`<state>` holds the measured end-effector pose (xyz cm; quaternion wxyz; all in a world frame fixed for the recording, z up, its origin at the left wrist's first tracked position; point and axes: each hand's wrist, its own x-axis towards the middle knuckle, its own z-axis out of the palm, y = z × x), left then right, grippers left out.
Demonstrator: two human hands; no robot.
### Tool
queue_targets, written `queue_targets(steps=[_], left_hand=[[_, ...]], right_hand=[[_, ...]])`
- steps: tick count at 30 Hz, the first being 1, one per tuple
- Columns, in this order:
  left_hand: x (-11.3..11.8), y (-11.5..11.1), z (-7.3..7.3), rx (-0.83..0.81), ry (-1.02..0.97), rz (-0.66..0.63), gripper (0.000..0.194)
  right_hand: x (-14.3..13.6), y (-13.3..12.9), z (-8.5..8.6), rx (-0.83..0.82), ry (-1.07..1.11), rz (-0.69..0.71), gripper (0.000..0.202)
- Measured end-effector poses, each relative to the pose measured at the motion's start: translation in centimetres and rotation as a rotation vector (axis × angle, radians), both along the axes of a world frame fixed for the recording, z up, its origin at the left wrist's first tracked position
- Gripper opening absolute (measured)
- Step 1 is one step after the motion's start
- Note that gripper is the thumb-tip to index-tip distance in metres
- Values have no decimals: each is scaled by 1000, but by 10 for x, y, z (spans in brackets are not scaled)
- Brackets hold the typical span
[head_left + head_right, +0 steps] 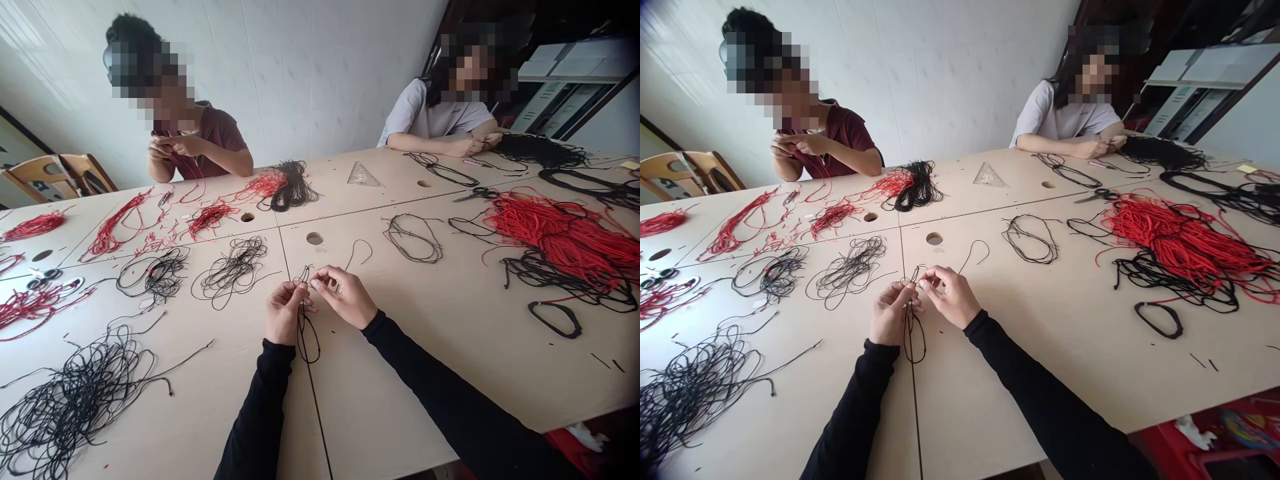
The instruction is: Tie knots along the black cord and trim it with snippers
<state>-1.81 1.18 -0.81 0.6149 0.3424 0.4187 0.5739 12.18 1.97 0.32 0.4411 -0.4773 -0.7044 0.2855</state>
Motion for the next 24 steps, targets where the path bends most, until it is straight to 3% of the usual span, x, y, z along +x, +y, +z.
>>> queue_targets(steps=[11,19,24], left_hand=[[3,-2,0,52,96,0,31],[3,-2,0,128,81,21,45],[3,-4,2,163,85,-15,39]], right_hand=[[-5,1,-4,-291,366,77,24],[-5,2,-7,-332,424,111,27],[-4,2,-7,-354,445,103,27]])
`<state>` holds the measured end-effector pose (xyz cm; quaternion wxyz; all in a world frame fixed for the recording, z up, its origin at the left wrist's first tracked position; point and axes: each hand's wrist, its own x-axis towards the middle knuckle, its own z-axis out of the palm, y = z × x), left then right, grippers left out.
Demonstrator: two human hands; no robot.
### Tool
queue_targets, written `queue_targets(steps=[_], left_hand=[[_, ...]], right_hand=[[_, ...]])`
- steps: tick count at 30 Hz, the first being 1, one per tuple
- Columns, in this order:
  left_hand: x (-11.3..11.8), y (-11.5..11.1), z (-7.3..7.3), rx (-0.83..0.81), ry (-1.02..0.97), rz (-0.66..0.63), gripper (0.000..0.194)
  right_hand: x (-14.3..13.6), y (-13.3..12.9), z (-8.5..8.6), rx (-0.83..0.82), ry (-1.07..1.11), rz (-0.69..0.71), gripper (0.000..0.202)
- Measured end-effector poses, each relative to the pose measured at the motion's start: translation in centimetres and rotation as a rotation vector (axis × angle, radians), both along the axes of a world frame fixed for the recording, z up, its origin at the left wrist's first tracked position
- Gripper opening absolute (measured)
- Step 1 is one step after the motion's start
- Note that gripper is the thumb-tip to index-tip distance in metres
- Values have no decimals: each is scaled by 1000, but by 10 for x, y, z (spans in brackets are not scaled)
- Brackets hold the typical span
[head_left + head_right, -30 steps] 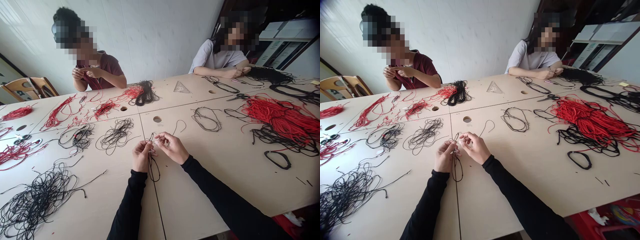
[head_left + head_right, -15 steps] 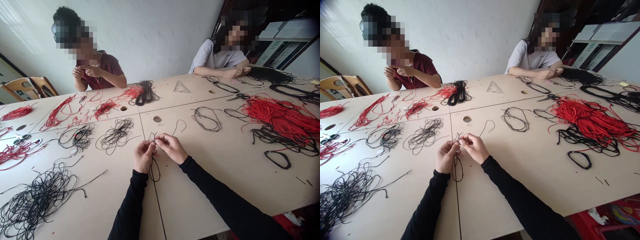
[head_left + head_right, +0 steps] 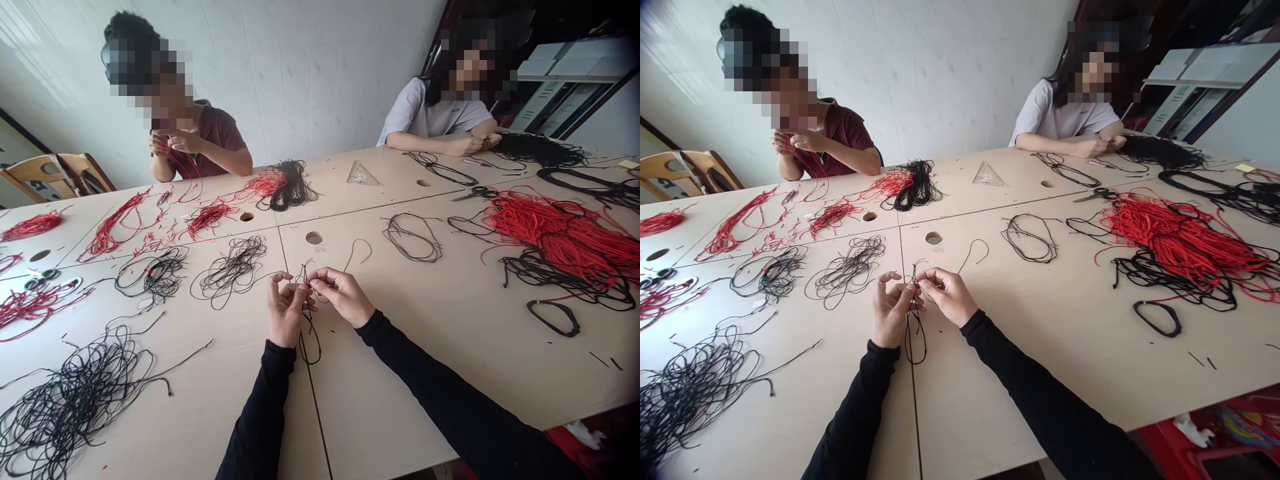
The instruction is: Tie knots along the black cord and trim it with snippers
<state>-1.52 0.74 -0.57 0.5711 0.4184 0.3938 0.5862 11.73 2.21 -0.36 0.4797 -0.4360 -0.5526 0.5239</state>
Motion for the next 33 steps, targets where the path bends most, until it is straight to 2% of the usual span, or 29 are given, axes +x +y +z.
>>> queue_targets(steps=[8,19,33], left_hand=[[1,0,0,-4,-10,-33,37],[0,-1,2,16,7,-52,31],[1,0,-2,25,34,-45,30]], right_hand=[[-1,1,-2,-105,112,41,28],[0,1,1,-128,260,62,22],[-1,1,3,-148,264,49,26]])
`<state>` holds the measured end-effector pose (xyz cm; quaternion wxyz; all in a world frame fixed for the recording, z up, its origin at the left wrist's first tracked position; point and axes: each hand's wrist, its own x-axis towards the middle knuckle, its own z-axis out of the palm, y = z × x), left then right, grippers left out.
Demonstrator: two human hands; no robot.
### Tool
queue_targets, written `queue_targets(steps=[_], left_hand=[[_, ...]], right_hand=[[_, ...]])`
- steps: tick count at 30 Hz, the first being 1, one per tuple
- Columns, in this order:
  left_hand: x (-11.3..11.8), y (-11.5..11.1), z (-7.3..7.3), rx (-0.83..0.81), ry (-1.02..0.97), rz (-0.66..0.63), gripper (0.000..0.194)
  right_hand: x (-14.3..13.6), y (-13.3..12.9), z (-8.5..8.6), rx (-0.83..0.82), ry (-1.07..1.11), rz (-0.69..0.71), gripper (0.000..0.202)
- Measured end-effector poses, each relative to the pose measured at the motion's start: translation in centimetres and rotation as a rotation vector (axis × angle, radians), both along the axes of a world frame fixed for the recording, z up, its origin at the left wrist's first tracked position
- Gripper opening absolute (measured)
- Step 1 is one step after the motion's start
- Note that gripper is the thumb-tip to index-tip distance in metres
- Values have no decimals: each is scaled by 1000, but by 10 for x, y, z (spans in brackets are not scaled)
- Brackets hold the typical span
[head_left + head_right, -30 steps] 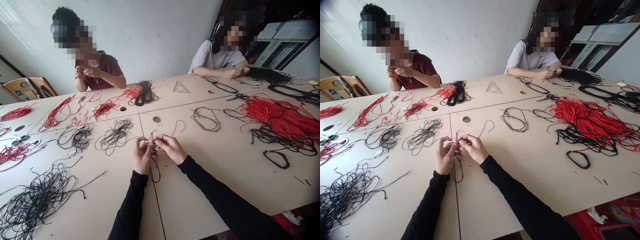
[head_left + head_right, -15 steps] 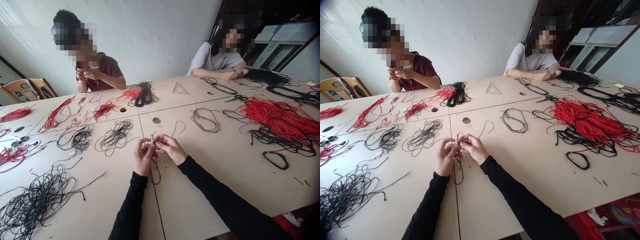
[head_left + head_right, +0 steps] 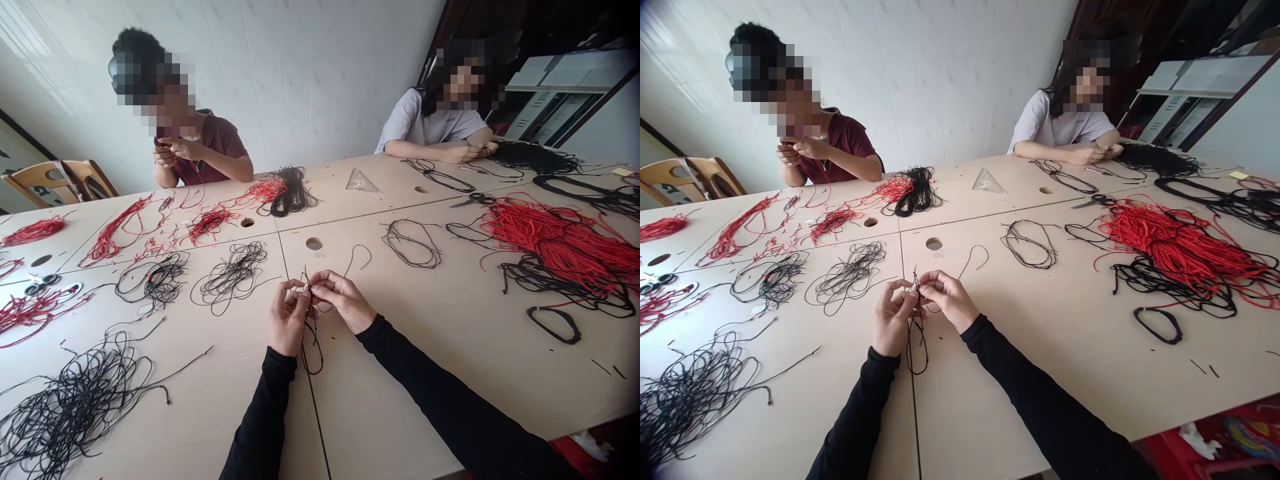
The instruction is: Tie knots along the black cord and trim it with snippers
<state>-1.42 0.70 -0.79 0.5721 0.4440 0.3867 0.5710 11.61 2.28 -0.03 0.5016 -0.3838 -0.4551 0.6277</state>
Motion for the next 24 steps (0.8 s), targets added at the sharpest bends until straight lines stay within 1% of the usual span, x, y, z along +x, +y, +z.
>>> queue_targets(steps=[5,10,13,16,21,24], left_hand=[[1,0,3,-17,3,7,29],[1,1,1,-21,41,1,28],[0,1,0,-26,65,18,30],[-1,1,1,-34,45,32,30],[0,2,1,-33,14,88,32],[0,3,-1,-53,6,105,33]], right_hand=[[1,1,-3,41,-50,0,23],[3,0,0,172,-255,-26,20],[4,-2,2,209,-334,-31,21],[4,-3,3,215,-342,-12,22],[5,-2,2,148,-314,69,29],[5,-1,2,153,-310,64,28]])
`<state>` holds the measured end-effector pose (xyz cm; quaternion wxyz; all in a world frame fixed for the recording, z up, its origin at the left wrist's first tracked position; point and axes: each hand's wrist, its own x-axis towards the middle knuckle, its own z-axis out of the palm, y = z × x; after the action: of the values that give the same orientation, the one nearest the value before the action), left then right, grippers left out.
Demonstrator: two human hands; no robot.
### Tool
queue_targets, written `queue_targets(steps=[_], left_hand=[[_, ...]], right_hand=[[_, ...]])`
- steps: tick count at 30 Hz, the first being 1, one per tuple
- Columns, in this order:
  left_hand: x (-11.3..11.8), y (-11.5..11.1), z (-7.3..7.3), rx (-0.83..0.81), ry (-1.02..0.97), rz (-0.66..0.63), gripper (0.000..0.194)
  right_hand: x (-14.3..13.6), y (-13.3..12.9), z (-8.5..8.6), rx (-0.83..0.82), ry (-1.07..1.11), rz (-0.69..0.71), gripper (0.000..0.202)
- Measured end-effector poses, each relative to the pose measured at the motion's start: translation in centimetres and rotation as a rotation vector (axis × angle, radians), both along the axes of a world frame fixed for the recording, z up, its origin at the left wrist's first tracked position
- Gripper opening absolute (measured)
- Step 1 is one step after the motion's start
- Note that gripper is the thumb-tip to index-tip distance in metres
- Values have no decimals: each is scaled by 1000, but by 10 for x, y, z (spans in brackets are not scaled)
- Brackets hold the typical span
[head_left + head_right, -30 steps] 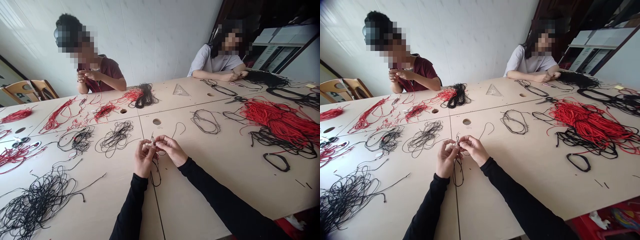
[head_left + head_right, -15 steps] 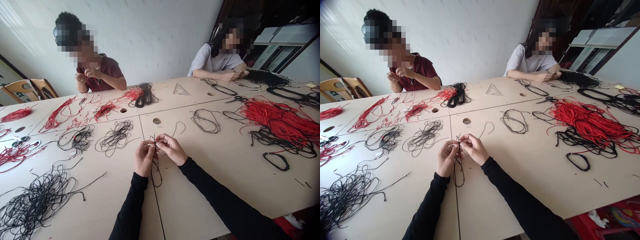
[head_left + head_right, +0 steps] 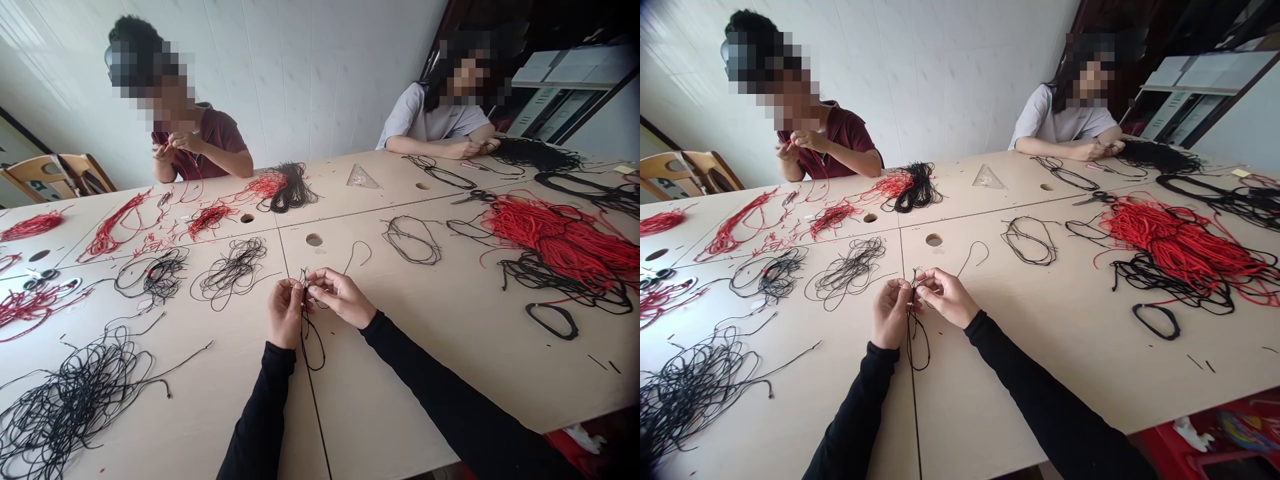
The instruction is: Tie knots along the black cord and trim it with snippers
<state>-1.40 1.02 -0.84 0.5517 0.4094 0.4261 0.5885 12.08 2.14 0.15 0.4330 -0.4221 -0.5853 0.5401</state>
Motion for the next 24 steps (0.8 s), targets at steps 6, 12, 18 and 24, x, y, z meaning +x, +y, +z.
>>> queue_targets(steps=[6,12,18,24], left_hand=[[-1,0,0,-27,-7,-23,34],[-1,0,-1,-18,17,-44,34],[-1,-1,0,-12,35,-56,35],[-1,-1,-1,-27,58,-88,34]], right_hand=[[1,3,-6,-2,-4,-53,27],[1,5,-9,8,2,-67,28],[0,4,-7,-31,-1,-64,30],[0,4,-9,-64,28,-72,29]])
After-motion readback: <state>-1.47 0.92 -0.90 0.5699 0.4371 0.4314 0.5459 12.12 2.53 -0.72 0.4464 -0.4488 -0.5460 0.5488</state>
